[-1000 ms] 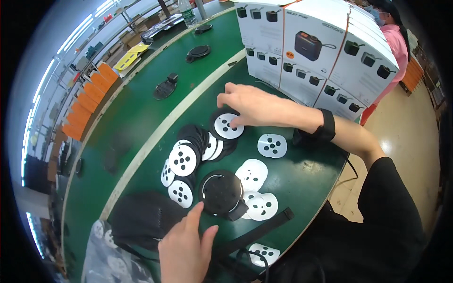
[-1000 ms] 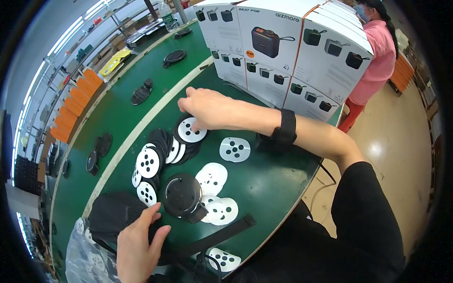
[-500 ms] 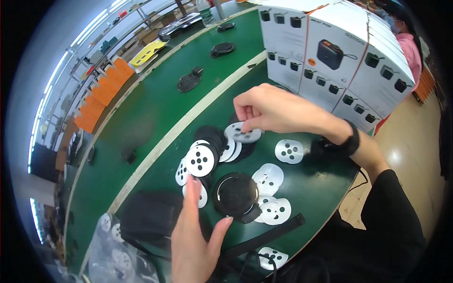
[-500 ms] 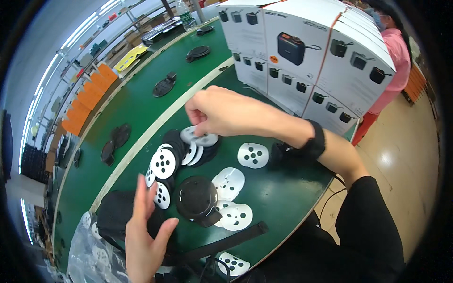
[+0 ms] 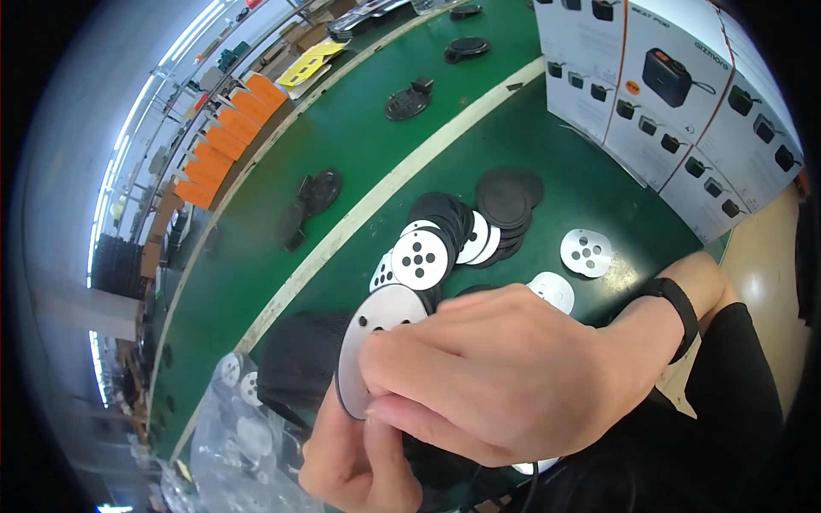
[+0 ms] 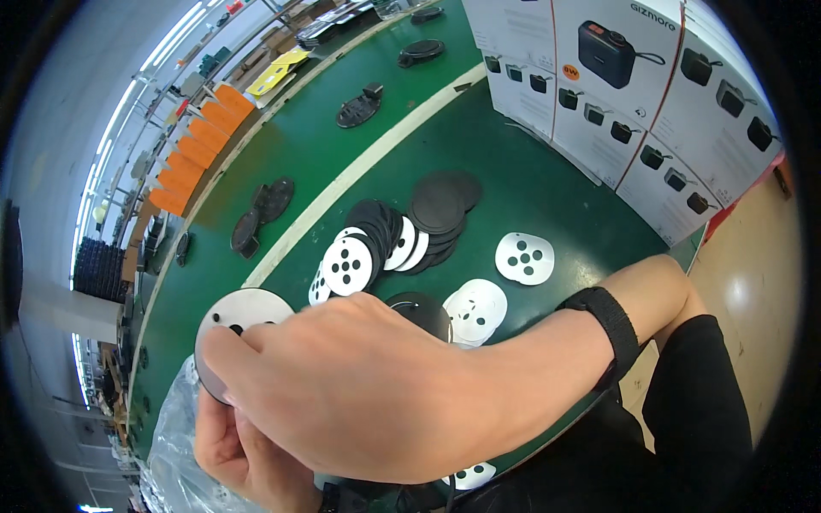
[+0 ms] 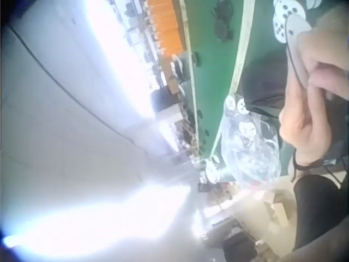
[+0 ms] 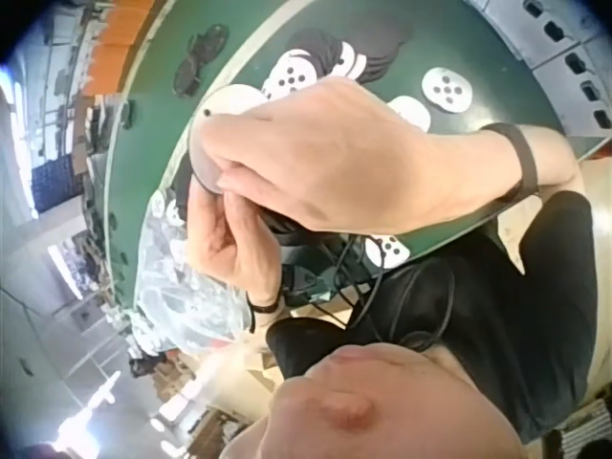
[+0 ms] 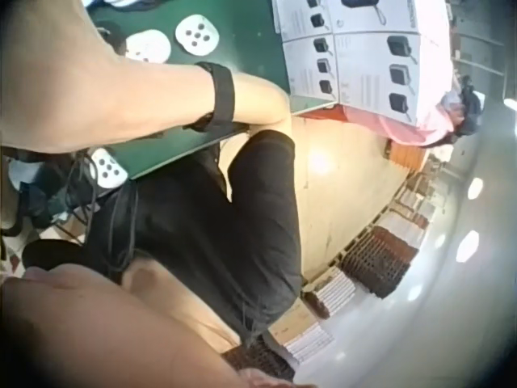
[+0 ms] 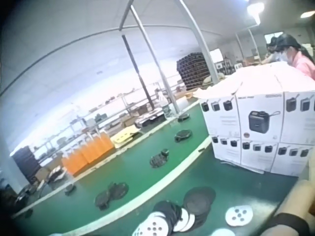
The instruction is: The person is assembling small circular plastic and rubber components at a workbench in a workshop.
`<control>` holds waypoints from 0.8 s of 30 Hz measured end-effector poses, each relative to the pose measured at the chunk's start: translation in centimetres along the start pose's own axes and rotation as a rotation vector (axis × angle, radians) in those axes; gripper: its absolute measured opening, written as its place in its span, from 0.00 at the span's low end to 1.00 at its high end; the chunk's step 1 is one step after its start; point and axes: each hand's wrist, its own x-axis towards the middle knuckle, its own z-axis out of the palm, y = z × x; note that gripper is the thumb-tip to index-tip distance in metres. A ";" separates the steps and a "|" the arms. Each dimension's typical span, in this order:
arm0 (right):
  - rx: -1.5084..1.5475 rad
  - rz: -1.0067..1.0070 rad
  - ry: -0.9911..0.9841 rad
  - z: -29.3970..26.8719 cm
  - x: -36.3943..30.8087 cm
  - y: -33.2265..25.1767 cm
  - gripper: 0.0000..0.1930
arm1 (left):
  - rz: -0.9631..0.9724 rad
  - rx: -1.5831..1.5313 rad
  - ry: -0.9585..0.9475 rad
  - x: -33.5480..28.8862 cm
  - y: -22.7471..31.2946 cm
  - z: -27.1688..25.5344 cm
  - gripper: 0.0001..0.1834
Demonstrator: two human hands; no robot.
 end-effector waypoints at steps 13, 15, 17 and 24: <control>0.247 0.141 -0.174 -1.6 -0.1 0.5 0.04 | 0.116 0.319 -0.030 -0.4 -0.2 0.7 0.20; 0.272 0.145 -0.185 -1.8 0.0 0.4 0.04 | 0.197 0.332 -0.019 -0.4 -1.3 0.5 0.19; 0.292 0.152 -0.202 -2.1 0.0 0.1 0.04 | 0.290 0.384 -0.001 -0.7 -2.2 0.4 0.19; 0.388 0.166 -0.230 -2.7 0.0 -0.2 0.04 | 0.374 0.566 -0.037 -1.0 -1.9 0.3 0.19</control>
